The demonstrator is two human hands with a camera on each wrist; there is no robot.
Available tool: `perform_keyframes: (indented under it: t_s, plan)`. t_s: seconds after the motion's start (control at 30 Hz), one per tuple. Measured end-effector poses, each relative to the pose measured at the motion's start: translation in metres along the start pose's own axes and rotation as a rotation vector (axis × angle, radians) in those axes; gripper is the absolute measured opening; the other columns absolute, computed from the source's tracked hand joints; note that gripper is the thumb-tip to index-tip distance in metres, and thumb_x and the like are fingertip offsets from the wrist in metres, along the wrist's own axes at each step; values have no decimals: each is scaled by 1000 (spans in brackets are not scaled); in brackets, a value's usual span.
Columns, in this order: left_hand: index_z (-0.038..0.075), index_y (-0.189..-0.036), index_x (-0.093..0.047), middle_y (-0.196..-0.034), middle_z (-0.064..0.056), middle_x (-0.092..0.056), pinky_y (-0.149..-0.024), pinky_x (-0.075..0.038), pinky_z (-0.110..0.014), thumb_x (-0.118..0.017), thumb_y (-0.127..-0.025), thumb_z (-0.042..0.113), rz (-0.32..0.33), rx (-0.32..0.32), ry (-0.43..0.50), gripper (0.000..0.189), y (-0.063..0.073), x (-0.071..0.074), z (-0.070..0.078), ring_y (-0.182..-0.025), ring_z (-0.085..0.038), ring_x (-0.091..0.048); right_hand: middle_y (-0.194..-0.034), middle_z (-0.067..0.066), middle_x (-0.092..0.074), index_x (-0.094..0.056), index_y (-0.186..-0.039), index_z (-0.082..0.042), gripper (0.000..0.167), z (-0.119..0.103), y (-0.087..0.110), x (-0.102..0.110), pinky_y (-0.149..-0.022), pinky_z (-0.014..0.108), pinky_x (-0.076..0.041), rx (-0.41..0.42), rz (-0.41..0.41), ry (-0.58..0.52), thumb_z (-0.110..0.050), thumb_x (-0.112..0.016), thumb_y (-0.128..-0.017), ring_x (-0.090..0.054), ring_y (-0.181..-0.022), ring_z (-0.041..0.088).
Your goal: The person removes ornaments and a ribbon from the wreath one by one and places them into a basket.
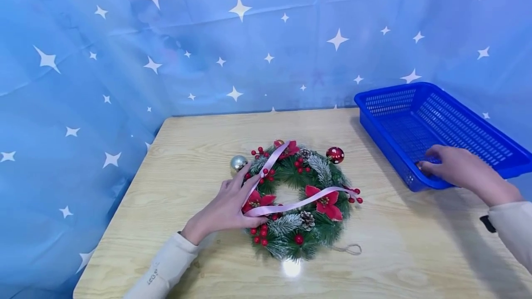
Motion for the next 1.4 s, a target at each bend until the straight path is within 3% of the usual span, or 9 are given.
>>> perform_keyframes:
  t_s: [0.13,0.33,0.4,0.5,0.6,0.7,0.87,1.07,1.4]
  plan:
    - [12,-172,-33,-182,-12,-3,-119,-28,-67,-80,-87,71,-5,-3,12,114,3,0,0,-163,-37,-22,-132,38,-60,-61,-138,11,42,-35,22,12,-79,66,-51,29,274,-66,-19,-65,-110,-64,-102,52]
    - [12,-172,-34,-182,-13,-5,-119,-28,-67,-83,-87,67,8,-15,29,112,8,5,-2,-162,-38,-24,-135,14,-70,-70,-139,-7,40,-114,53,18,-86,18,-47,300,525,-174,-10,-80,-100,-70,-106,31]
    - [11,-172,-33,-182,-14,-5,-118,-28,-68,-83,-87,66,5,-22,30,113,10,6,-2,-162,-39,-22,-140,10,-69,-69,-143,-10,46,-135,57,10,-97,16,-42,362,502,-231,-12,-82,-99,-67,-120,31]
    - [11,-173,-31,-182,-14,-3,-118,-28,-69,-82,-88,67,-5,-22,29,114,11,7,-3,-163,-40,-21,-154,7,-60,-59,-155,-17,61,-161,58,-11,-111,38,-46,416,384,-289,-22,-83,-100,-56,-139,34]
    - [12,-173,-32,-182,-11,-3,-119,-26,-69,-81,-88,70,-11,-11,36,114,10,10,-5,-163,-39,-21,-166,7,-47,-50,-163,-21,75,-187,58,-32,-104,67,-48,497,276,-288,-33,-85,-98,-47,-148,38]
    - [13,-173,-32,-183,-10,-3,-120,-24,-70,-81,-87,70,-9,-8,43,114,9,13,-6,-163,-39,-21,-172,8,-37,-46,-166,-23,83,-207,56,-53,-101,75,-47,557,201,-239,-47,-85,-97,-43,-150,41]
    - [17,-175,-29,-182,-12,-4,-118,-25,-74,-81,-88,69,2,-31,43,114,10,11,-4,-164,-39,-18,-175,10,-32,-46,-167,-25,86,-219,50,-82,-106,81,-38,534,133,-196,-62,-78,-97,-39,-153,46]
    - [22,-176,-23,-181,-17,-7,-113,-28,-81,-79,-92,67,70,-59,30,112,13,14,5,-164,-42,-15,-170,13,-37,-48,-165,-24,84,-215,46,-94,-96,78,-49,462,140,-188,-68,-73,-97,-43,-149,50]
    - [23,-176,-24,-181,-15,-12,-109,-29,-86,-67,-96,73,138,75,19,104,24,17,24,-164,-45,-15,-161,18,-45,-53,-161,-21,84,-211,52,-97,-90,71,-56,387,181,-142,-71,-72,-96,-49,-142,49]
Point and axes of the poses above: each hand's wrist, its own y-axis away from the middle knuckle, its own x-axis out of the back of the hand, z = x × y, the point moved 9 cm from there along -y, towards the middle knuckle
